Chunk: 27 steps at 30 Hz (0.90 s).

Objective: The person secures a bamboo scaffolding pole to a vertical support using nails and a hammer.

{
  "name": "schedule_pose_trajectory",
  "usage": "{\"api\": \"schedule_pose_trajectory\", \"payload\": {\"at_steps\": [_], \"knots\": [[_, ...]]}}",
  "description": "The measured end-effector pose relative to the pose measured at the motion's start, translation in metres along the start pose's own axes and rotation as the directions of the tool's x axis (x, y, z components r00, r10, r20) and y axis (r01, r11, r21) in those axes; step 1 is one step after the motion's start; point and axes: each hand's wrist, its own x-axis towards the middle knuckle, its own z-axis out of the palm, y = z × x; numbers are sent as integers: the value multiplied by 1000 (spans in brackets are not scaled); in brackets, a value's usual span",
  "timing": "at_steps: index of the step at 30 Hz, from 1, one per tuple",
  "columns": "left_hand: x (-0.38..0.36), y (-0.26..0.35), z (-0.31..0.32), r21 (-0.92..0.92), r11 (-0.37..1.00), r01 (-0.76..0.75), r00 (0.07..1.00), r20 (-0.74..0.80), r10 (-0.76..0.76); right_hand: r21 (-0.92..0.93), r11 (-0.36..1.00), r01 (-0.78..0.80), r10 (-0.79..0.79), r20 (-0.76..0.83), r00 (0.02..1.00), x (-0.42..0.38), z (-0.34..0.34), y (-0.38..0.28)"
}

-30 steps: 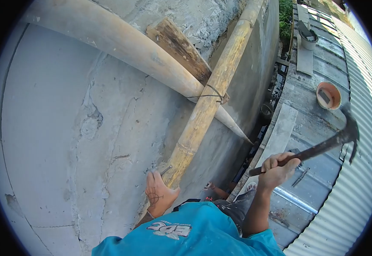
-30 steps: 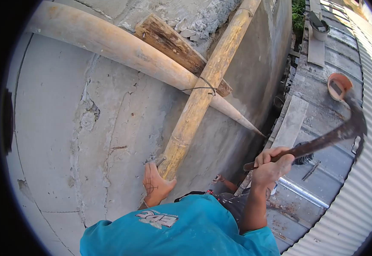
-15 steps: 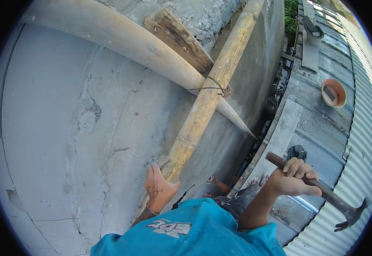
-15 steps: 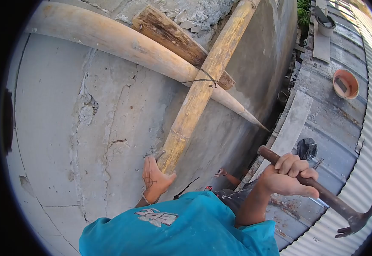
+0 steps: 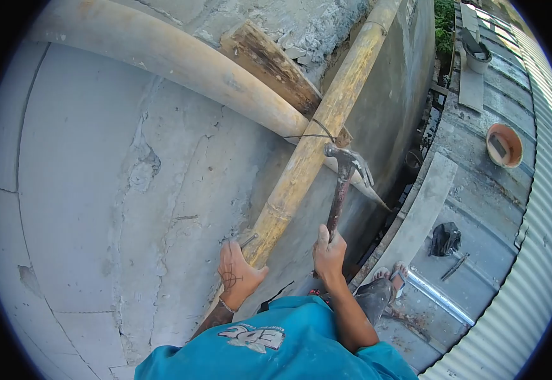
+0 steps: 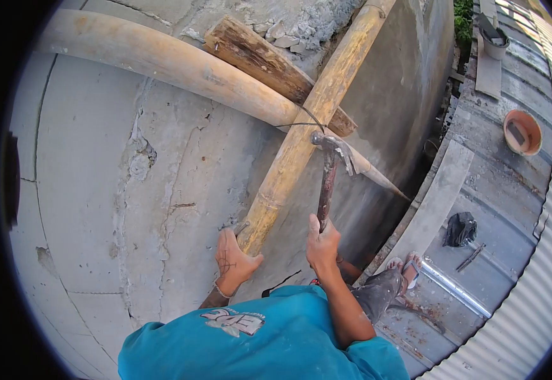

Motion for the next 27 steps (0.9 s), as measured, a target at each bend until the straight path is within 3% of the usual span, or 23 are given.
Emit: {"api": "schedule_pose_trajectory", "payload": {"at_steps": [1, 2, 4, 5, 6, 9, 10, 11, 12, 14, 16, 17, 18, 20, 21, 22, 25, 26, 27], "knots": [[-5, -4, -3, 2, 1000, -23, 1000, 12, 22, -256, 967, 6, 29, 132, 991, -1, 4, -3], [7, 2, 3, -27, 999, -36, 999, -28, 35, -234, 971, 46, -38, 38, 999, 15, -13, -13], [3, 2, 3, -6, 1000, -23, 999, -39, 22, 263, 964, -34, 62, -100, 993, 33, -44, -60], [5, 3, 4, -3, 1000, -10, 998, -60, 10, 472, 859, 195, -104, -211, 972, 39, -61, -91], [5, 2, 4, 0, 1000, 2, 998, -61, -2, 629, 661, 409, -229, -350, 908, 43, -68, -111], [10, 4, 2, 1, 1000, -2, 999, -40, 2, 588, 492, 642, -350, -541, 764, 32, -39, -72], [8, 4, 3, -6, 1000, 0, 1000, -27, 0, 483, 761, 433, -310, -315, 897, 8, -4, -22], [5, 4, 1, -5, 1000, -2, 1000, -16, 2, 177, 975, 138, -125, -85, 989, 1, -1, -7], [4, 3, 0, 5, 1000, -20, 1000, -9, 20, -268, 963, -29, 72, 153, 986, -3, 5, -13], [6, 3, 2, 6, 1000, -25, 999, -40, 26, -140, 990, -21, 50, 212, 976, 7, -7, -31], [7, 5, 5, -23, 999, -31, 998, -46, 30, 307, 939, 156, -161, -10, 987, 13, -32, -74], [6, 2, 4, -26, 999, -19, 998, -55, 18, 517, 785, 341, -318, -136, 938, 17, -38, -102], [3, 0, 3, -24, 1000, -14, 999, -49, 13, 733, 585, 346, -314, -189, 930, 17, -51, -98], [6, 2, 2, -28, 999, -31, 998, -51, 30, 688, 429, 586, -423, -420, 803, 21, -28, -82], [6, 4, 4, -36, 999, -28, 999, -47, 26, 312, 885, 345, -319, -131, 939, 10, -8, -29], [4, 3, 6, -31, 999, -26, 999, -39, 24, -242, 969, 41, -32, 41, 999, -5, 6, 17], [17, 5, 0, 8, 999, -39, 997, -59, 39, -173, 984, 39, -38, 8, 999, 25, -26, -1], [7, 2, 2, 25, 999, -29, 999, -18, 30, 57, 997, -58, 63, -79, 995, 29, -39, -51], [0, 2, 6, 12, 1000, -27, 1000, -11, 27, 323, 945, 43, -9, -105, 994, 29, -57, -81]]}}
